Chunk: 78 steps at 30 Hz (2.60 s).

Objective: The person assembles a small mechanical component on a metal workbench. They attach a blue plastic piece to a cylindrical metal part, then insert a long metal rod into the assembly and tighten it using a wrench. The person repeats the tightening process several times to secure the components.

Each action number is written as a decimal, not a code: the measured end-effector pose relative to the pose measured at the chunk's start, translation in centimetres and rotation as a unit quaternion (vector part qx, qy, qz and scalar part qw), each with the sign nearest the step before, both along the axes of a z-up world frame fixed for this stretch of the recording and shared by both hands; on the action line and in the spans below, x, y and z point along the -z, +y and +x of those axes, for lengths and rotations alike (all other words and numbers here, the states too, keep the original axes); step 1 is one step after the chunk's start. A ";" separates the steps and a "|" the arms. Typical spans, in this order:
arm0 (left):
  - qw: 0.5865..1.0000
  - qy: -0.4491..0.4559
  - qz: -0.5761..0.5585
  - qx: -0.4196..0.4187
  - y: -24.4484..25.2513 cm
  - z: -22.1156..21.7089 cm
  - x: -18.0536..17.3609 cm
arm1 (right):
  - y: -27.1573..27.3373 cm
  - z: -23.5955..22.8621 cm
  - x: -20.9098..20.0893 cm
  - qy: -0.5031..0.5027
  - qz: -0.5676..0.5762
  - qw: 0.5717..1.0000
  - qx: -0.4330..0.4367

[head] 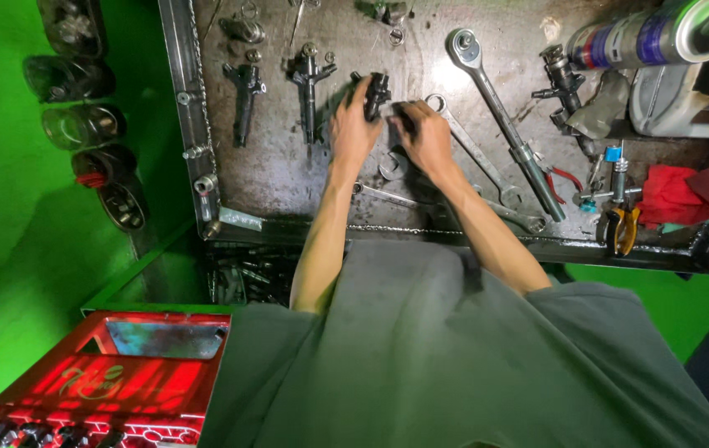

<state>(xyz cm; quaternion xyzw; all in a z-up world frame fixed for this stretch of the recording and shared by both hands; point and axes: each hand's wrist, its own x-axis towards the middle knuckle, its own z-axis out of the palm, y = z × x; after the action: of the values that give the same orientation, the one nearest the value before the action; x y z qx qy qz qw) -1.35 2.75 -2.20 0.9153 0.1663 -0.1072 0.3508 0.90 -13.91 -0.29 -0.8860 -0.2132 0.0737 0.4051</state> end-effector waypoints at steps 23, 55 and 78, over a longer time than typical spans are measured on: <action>0.890 -0.410 -0.191 -0.048 0.3 -4.0 -2.3 | 3.2 4.9 -0.3 0.062 0.132 0.972 0.184; 0.606 -0.080 -0.668 -0.424 -4.2 -6.1 -0.2 | -0.7 -1.4 -7.4 0.269 0.377 0.857 0.227; 0.667 -0.303 -0.665 -0.146 -1.7 -4.5 -8.0 | -3.7 -1.7 -8.2 0.426 0.362 0.825 0.073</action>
<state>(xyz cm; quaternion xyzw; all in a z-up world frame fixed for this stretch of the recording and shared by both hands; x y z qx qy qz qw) -5.82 1.01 5.80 0.3855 0.0673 0.1466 0.9085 -0.85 -17.60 7.92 -0.5687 0.0348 0.3317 0.7519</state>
